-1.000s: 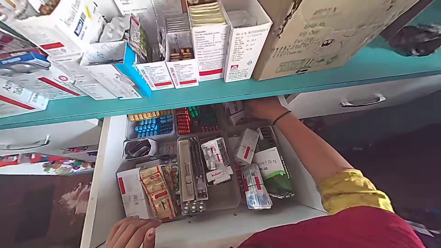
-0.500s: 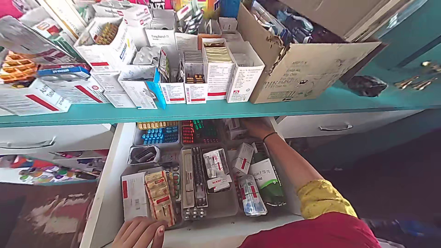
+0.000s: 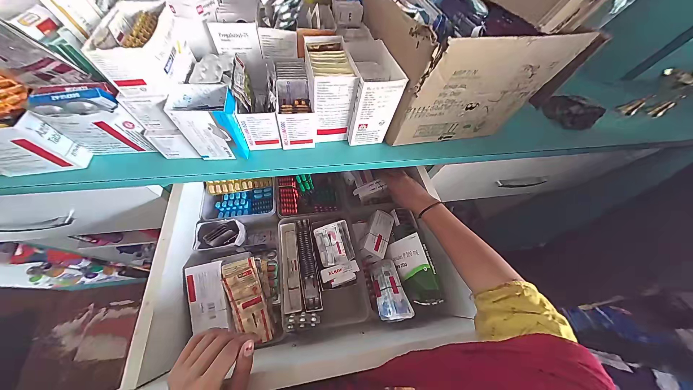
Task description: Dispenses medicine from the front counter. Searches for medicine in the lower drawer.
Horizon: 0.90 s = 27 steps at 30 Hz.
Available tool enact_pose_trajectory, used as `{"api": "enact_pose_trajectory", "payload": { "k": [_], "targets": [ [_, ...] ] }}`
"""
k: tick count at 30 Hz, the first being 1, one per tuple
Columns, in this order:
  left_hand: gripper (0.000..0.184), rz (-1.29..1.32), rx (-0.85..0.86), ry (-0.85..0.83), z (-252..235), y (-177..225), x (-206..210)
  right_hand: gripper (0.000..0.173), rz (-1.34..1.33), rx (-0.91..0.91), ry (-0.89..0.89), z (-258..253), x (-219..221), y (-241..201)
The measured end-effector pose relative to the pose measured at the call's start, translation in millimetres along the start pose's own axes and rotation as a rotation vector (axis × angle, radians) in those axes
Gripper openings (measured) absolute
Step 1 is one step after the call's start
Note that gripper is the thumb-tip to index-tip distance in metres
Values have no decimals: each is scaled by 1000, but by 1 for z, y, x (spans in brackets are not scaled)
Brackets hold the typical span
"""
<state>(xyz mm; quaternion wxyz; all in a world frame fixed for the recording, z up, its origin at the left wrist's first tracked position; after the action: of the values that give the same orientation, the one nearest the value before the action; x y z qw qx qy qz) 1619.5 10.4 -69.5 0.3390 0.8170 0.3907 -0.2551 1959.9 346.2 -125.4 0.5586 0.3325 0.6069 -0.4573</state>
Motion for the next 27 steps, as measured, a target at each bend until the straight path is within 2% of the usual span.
{"api": "enact_pose_trajectory", "payload": {
  "k": [3,6,8,10,12,15,22,26,27],
  "targets": [
    [44,-6,-7,-1,0,0,0,62,-47,-22,8,1,-4,0],
    [44,-12,-6,3,0,1,0,69,-79,-34,9,3,-6,0],
    [44,-16,-7,5,0,1,-1,65,-95,-40,-17,1,-3,4],
    [43,-9,-6,6,0,0,-1,52,-112,-54,-42,1,0,7],
    [43,-1,-3,7,0,0,0,47,-136,-60,-74,2,0,7],
    [44,2,3,12,1,0,0,45,-126,-30,-147,3,0,4],
    [43,5,2,-7,-1,1,0,44,-86,-44,-180,4,-1,0],
    [44,14,-4,-11,1,0,-1,58,-149,-56,-181,8,-7,-6],
    [44,13,-1,-11,2,0,-1,55,-158,-39,-192,9,-11,-8]
  ]
}}
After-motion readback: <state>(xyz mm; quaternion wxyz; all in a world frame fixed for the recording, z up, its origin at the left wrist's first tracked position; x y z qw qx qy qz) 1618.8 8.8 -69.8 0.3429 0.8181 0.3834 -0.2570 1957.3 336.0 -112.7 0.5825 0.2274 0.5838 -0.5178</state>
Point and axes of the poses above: each hand's wrist, its own z-axis away from the middle knuckle, its own x-axis out of the palm, y = z × x, the point moved 7 cm from there along -z, towards the middle knuckle, and after that the axes turned 4 degrees about x, right-handed, at the moved point
